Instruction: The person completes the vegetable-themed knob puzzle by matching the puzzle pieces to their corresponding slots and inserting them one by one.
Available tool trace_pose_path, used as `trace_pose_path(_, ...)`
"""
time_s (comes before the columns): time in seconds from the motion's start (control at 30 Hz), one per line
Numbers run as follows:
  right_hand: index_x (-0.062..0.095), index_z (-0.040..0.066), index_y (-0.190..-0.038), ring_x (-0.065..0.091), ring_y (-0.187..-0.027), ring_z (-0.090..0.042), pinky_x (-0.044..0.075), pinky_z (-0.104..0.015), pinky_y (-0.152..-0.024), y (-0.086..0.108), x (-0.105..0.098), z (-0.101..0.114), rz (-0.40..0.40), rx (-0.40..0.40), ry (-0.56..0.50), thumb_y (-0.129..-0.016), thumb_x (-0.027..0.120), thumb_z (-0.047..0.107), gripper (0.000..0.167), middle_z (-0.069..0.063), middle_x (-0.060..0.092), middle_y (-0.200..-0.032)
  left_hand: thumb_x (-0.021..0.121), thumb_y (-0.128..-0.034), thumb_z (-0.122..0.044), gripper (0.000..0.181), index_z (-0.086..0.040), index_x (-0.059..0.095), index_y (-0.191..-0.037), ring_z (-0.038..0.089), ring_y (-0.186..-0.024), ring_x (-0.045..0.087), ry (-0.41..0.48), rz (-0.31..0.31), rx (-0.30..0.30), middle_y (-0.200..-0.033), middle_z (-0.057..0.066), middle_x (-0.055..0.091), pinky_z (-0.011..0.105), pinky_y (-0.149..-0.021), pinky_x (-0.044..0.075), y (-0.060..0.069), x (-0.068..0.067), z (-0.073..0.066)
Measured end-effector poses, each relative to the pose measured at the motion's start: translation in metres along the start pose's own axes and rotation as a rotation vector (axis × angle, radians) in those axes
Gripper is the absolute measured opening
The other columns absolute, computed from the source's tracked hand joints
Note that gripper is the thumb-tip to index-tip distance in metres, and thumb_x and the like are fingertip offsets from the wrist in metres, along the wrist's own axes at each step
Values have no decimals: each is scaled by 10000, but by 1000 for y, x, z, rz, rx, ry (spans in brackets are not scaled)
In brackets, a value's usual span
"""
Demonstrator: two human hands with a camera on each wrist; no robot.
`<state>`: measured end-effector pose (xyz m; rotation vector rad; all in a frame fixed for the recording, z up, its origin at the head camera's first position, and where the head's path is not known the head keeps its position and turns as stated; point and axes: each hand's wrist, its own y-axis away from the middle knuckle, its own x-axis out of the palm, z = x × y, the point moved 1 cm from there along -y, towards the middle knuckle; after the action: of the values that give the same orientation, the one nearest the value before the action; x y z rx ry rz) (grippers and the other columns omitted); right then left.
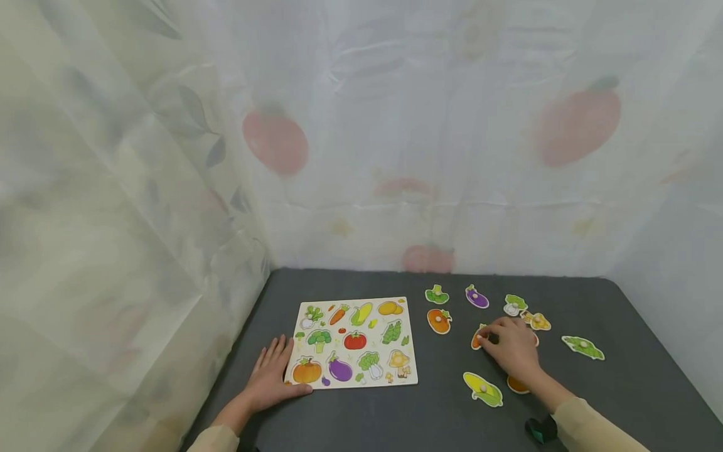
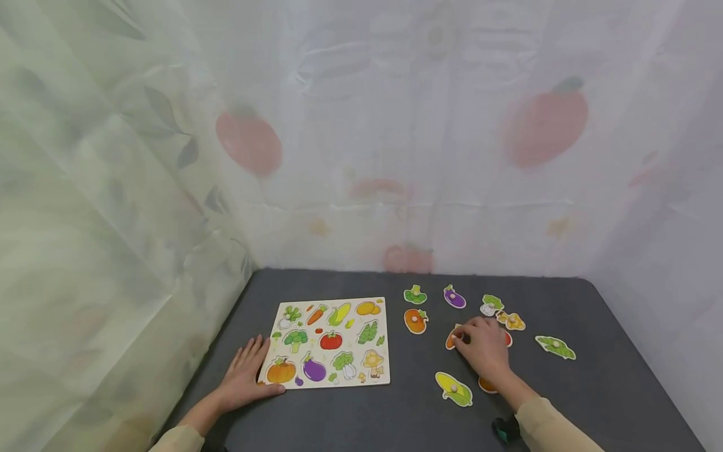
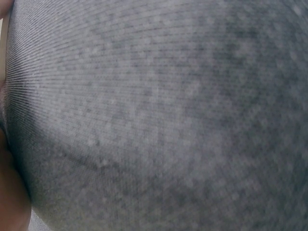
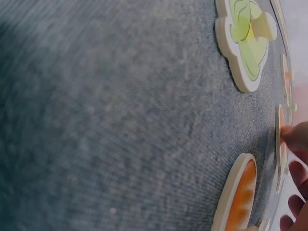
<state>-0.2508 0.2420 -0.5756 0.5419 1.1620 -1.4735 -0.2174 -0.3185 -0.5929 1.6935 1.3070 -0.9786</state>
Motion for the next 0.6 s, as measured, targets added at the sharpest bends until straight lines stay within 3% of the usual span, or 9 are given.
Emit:
trace_pose_path(0.13,821,177,-901,529,-1014,-367,425,-582,-832,-2,3,1,30,-37,-8,-835,856,209,81,-46,659,-966,725,-722,-788,1311,-7,189,-1628,453,-1541,55,2,-4,5,-1675,252,138,639,-1201,5,1,0,-1)
trace_pose_path(0.6,817,164,-897,517,-998,-348,417,-566,-845,-2,6,0,45,21,-39,-824,863,259,129,-53,674,-978,728,-725,-783,1306,-7,191,-1628,459,-1539,52,7,-3,0,-1674,253,139,645,-1199,4,2,0,0)
